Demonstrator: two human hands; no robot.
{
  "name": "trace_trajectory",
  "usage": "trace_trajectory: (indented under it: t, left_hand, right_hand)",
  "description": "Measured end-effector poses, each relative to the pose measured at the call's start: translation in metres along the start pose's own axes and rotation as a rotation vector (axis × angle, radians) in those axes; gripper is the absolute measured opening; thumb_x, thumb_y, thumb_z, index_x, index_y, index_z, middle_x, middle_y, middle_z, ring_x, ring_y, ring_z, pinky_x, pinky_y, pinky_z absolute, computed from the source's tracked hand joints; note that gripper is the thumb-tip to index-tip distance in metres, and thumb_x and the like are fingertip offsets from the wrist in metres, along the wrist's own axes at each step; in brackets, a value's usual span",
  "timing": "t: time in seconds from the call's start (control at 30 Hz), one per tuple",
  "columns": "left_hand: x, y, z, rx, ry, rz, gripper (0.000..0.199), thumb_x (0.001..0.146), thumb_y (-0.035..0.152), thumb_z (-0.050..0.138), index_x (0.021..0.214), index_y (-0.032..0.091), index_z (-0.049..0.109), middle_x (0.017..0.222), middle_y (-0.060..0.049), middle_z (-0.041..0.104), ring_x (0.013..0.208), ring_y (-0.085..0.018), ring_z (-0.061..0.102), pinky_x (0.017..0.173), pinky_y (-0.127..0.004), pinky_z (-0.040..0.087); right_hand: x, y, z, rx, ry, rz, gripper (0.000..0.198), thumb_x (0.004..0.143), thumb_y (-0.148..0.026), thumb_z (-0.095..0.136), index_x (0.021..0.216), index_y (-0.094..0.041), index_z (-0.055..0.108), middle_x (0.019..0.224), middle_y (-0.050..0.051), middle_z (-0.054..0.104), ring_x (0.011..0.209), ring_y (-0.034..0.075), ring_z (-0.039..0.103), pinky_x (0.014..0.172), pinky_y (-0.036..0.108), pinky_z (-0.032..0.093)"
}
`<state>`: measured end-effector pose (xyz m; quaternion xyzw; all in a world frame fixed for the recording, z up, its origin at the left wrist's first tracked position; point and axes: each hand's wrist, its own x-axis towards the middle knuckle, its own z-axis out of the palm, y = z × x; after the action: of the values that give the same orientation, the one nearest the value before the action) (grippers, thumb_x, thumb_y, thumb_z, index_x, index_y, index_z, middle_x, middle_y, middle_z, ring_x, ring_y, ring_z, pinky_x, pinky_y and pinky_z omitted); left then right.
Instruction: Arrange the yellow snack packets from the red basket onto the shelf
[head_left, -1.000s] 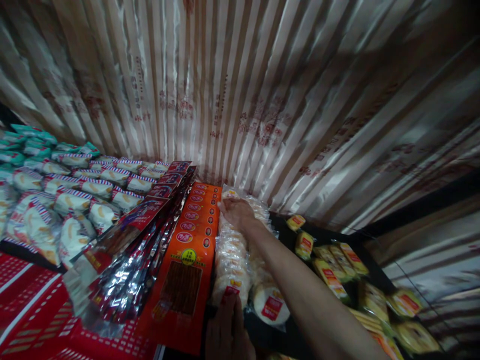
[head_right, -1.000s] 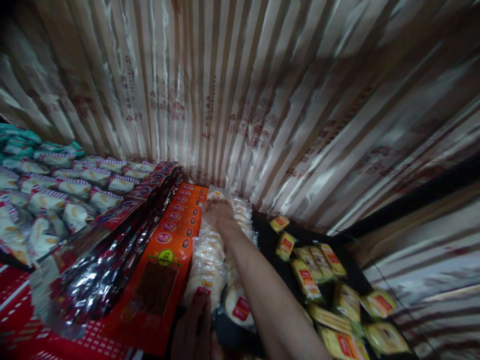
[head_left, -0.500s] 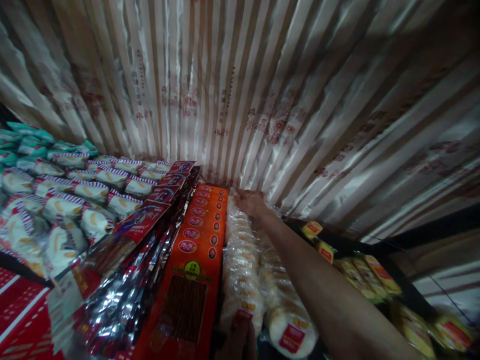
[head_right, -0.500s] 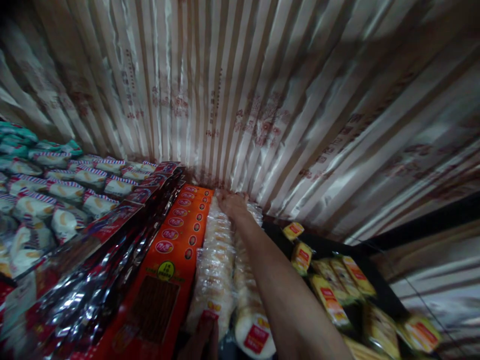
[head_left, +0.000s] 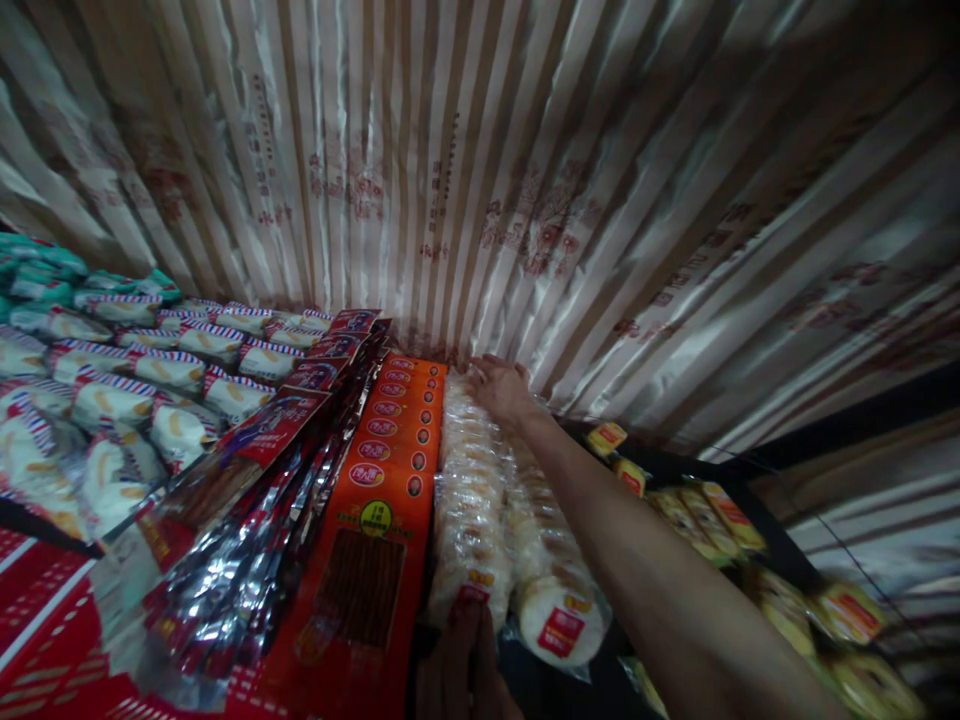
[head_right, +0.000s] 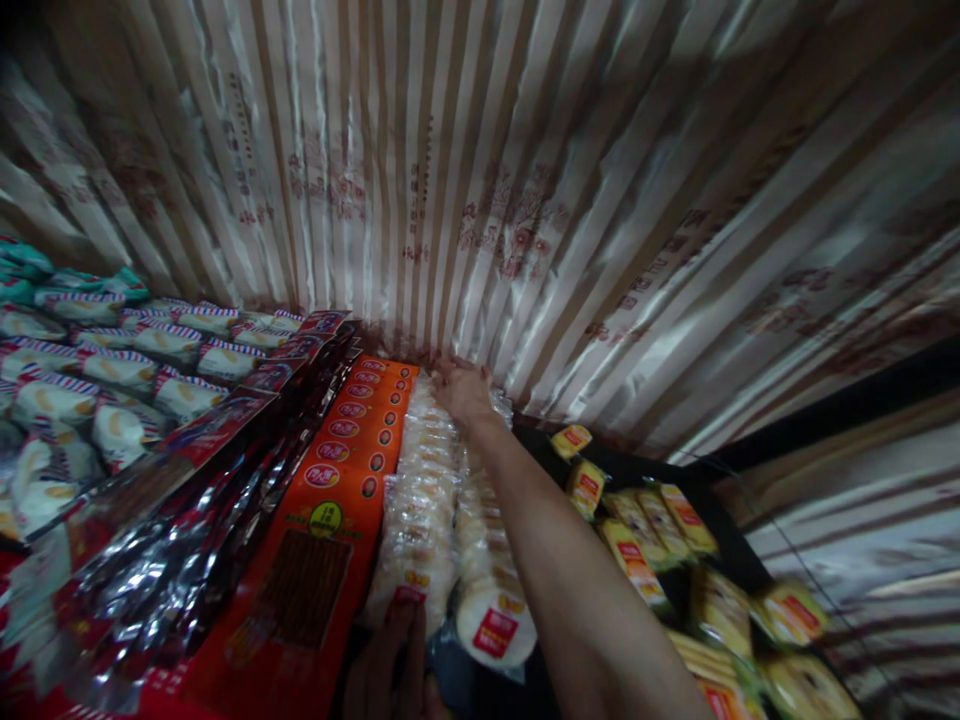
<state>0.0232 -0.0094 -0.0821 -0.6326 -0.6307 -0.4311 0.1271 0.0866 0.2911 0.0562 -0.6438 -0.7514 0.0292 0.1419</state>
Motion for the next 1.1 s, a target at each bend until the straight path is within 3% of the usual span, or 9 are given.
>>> trace_trajectory:
  t: [0.1, 0.23, 0.37, 0.47, 0.67, 0.83, 0.97, 1.1]
  left_hand:
    - [0.004, 0.002, -0.011, -0.049, -0.031, -0.002, 0.046, 0.079, 0.009, 0.046, 0.123, 0.018, 0.054, 0.110, -0.009, 0.065, 0.102, -0.020, 0.059, 0.085, -0.031, 0.044]
    - [0.004, 0.001, -0.026, -0.131, -0.124, 0.026, 0.043, 0.083, 0.013, 0.045, 0.124, 0.021, 0.052, 0.121, -0.008, 0.058, 0.110, -0.020, 0.053, 0.088, -0.033, 0.041]
    - [0.002, -0.004, -0.034, -0.180, -0.136, 0.102, 0.040, 0.085, 0.012, 0.042, 0.123, 0.020, 0.053, 0.122, -0.009, 0.054, 0.115, -0.020, 0.048, 0.089, -0.031, 0.040]
    - [0.002, -0.008, -0.037, -0.213, -0.099, 0.163, 0.036, 0.086, 0.015, 0.041, 0.119, 0.018, 0.055, 0.121, -0.010, 0.053, 0.115, -0.021, 0.046, 0.090, -0.031, 0.040]
    - [-0.003, 0.003, -0.044, -0.278, -0.129, 0.288, 0.036, 0.088, 0.015, 0.036, 0.119, 0.016, 0.055, 0.118, -0.010, 0.056, 0.118, -0.020, 0.044, 0.095, -0.032, 0.038]
    - [-0.004, 0.028, -0.043, -0.277, -0.181, 0.427, 0.036, 0.089, 0.016, 0.035, 0.119, 0.017, 0.055, 0.118, -0.006, 0.060, 0.116, -0.018, 0.045, 0.093, -0.031, 0.038]
    - [0.002, 0.043, -0.033, -0.214, -0.237, 0.381, 0.034, 0.088, 0.020, 0.037, 0.116, 0.019, 0.057, 0.120, -0.001, 0.061, 0.111, -0.019, 0.048, 0.088, -0.030, 0.039]
    - [0.003, 0.042, -0.027, -0.198, -0.239, 0.379, 0.037, 0.087, 0.017, 0.039, 0.121, 0.016, 0.054, 0.124, -0.003, 0.058, 0.115, -0.019, 0.046, 0.089, -0.031, 0.038]
  right_hand:
    - [-0.023, 0.008, -0.020, 0.069, 0.175, -0.048, 0.040, 0.089, -0.030, 0.035, 0.118, -0.014, 0.059, 0.131, 0.012, 0.052, 0.124, 0.022, 0.043, 0.107, 0.040, 0.026]
    - [-0.086, 0.028, -0.051, 0.229, 0.378, -0.142, 0.043, 0.090, -0.039, 0.034, 0.110, -0.014, 0.063, 0.130, 0.012, 0.052, 0.120, 0.022, 0.048, 0.103, 0.039, 0.037]
    - [-0.170, 0.051, -0.069, 0.351, 0.475, -0.029, 0.041, 0.090, -0.043, 0.035, 0.110, -0.019, 0.061, 0.127, 0.011, 0.054, 0.120, 0.022, 0.048, 0.103, 0.044, 0.036]
    - [-0.232, 0.062, -0.063, 0.386, 0.484, 0.060, 0.038, 0.089, -0.044, 0.039, 0.106, -0.020, 0.063, 0.122, 0.012, 0.057, 0.116, 0.023, 0.050, 0.099, 0.047, 0.039]
    - [-0.323, 0.061, -0.030, 0.368, 0.393, -0.020, 0.025, 0.087, -0.031, 0.048, 0.103, -0.024, 0.065, 0.115, 0.009, 0.059, 0.107, 0.022, 0.056, 0.091, 0.040, 0.046]
    - [-0.327, 0.059, -0.033, 0.368, 0.399, -0.088, 0.024, 0.087, -0.028, 0.047, 0.103, -0.024, 0.066, 0.118, 0.009, 0.058, 0.107, 0.021, 0.056, 0.090, 0.038, 0.047]
    - [-0.290, 0.072, -0.050, 0.392, 0.394, -0.083, 0.029, 0.089, -0.033, 0.044, 0.104, -0.021, 0.065, 0.117, 0.010, 0.059, 0.110, 0.022, 0.054, 0.093, 0.041, 0.046]
    - [-0.259, 0.080, -0.061, 0.405, 0.394, -0.078, 0.031, 0.089, -0.036, 0.043, 0.102, -0.019, 0.065, 0.116, 0.011, 0.060, 0.108, 0.022, 0.055, 0.095, 0.043, 0.044]
